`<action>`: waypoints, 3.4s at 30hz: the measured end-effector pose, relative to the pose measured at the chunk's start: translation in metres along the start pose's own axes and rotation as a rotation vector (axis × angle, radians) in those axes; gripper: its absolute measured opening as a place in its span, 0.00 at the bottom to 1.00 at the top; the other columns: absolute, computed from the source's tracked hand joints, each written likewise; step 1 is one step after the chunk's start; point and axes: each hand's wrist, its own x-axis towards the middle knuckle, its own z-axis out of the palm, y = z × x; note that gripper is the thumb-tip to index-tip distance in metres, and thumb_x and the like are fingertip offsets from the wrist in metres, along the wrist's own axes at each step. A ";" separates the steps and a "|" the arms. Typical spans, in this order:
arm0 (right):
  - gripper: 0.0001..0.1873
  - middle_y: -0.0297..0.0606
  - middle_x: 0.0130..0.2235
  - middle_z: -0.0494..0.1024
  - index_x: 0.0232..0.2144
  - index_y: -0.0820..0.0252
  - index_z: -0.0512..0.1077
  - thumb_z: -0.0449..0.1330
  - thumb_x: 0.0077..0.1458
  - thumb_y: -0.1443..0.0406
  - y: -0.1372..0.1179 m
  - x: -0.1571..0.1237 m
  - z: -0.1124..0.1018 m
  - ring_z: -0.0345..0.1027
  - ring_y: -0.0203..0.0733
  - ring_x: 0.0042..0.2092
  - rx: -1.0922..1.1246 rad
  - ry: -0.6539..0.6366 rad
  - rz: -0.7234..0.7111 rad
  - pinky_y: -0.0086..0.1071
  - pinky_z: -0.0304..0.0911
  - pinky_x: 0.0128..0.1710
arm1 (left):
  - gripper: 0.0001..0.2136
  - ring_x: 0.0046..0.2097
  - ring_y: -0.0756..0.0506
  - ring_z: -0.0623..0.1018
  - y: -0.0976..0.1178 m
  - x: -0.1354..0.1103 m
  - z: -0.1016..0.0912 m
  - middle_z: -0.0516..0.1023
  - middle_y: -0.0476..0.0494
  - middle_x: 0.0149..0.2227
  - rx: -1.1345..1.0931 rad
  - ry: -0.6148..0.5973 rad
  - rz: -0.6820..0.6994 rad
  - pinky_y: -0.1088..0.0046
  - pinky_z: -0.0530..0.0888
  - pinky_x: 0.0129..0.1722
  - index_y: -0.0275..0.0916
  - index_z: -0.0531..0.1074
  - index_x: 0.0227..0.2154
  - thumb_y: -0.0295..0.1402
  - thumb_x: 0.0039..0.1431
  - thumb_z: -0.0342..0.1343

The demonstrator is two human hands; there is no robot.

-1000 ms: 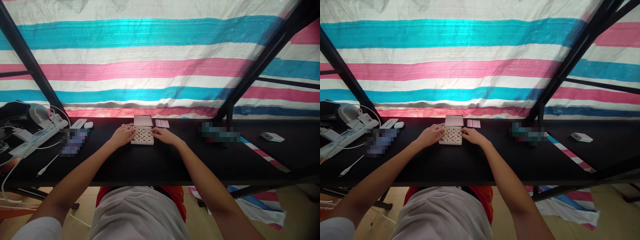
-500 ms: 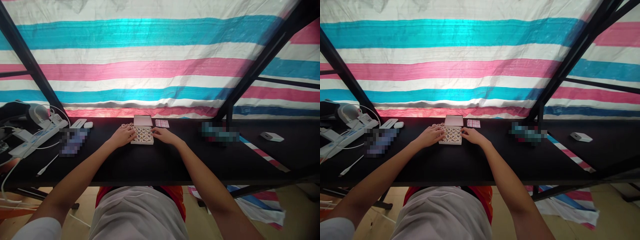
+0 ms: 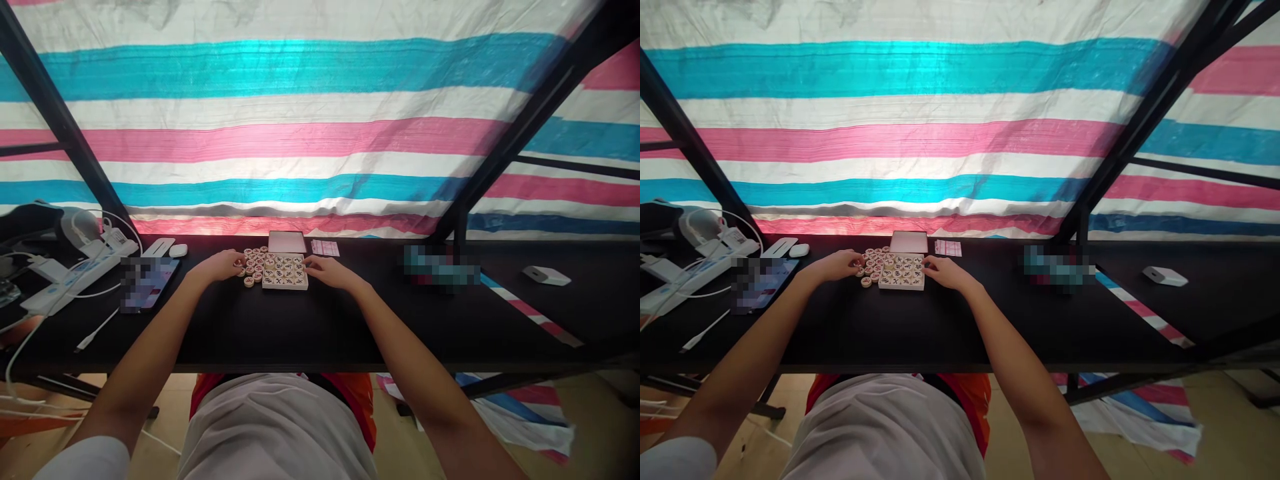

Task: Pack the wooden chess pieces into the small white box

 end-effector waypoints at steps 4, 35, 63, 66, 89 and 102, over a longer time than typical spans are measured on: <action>0.16 0.38 0.38 0.78 0.47 0.58 0.70 0.54 0.59 0.59 0.000 0.000 0.000 0.69 0.40 0.37 0.003 -0.002 0.002 0.31 0.62 0.40 | 0.15 0.38 0.45 0.74 0.004 -0.001 -0.001 0.75 0.44 0.39 -0.025 -0.076 0.015 0.75 0.69 0.35 0.42 0.73 0.39 0.33 0.46 0.52; 0.16 0.38 0.38 0.78 0.47 0.57 0.70 0.53 0.59 0.58 0.002 0.001 0.001 0.69 0.39 0.37 0.012 -0.003 -0.004 0.31 0.61 0.39 | 0.13 0.41 0.43 0.73 0.059 0.004 0.025 0.75 0.42 0.35 0.179 0.342 0.266 0.68 0.69 0.44 0.37 0.75 0.31 0.37 0.62 0.47; 0.17 0.36 0.37 0.78 0.47 0.55 0.69 0.53 0.58 0.55 0.009 0.003 0.002 0.69 0.40 0.37 0.032 -0.006 -0.010 0.31 0.61 0.39 | 0.09 0.41 0.44 0.76 -0.024 0.005 -0.001 0.78 0.46 0.40 -0.065 0.104 -0.326 0.75 0.68 0.34 0.42 0.73 0.33 0.39 0.51 0.55; 0.18 0.36 0.37 0.77 0.47 0.55 0.69 0.53 0.58 0.55 0.010 0.003 0.003 0.69 0.40 0.37 0.035 -0.006 -0.010 0.31 0.61 0.39 | 0.12 0.37 0.45 0.76 -0.006 -0.003 -0.013 0.78 0.46 0.36 -0.114 0.181 -0.216 0.74 0.68 0.33 0.40 0.74 0.33 0.42 0.52 0.53; 0.17 0.35 0.34 0.76 0.46 0.56 0.70 0.54 0.58 0.56 0.008 0.003 0.003 0.67 0.38 0.35 0.021 0.010 0.011 0.31 0.61 0.38 | 0.15 0.33 0.48 0.75 0.049 -0.011 -0.005 0.77 0.47 0.33 -0.132 0.101 0.247 0.76 0.66 0.33 0.40 0.74 0.32 0.43 0.58 0.47; 0.17 0.37 0.38 0.78 0.47 0.56 0.70 0.54 0.58 0.57 0.009 0.003 0.002 0.69 0.39 0.37 0.044 0.000 0.006 0.31 0.62 0.40 | 0.11 0.28 0.48 0.73 0.027 -0.010 -0.006 0.76 0.49 0.29 -0.120 -0.159 0.035 0.76 0.63 0.24 0.41 0.74 0.28 0.42 0.45 0.56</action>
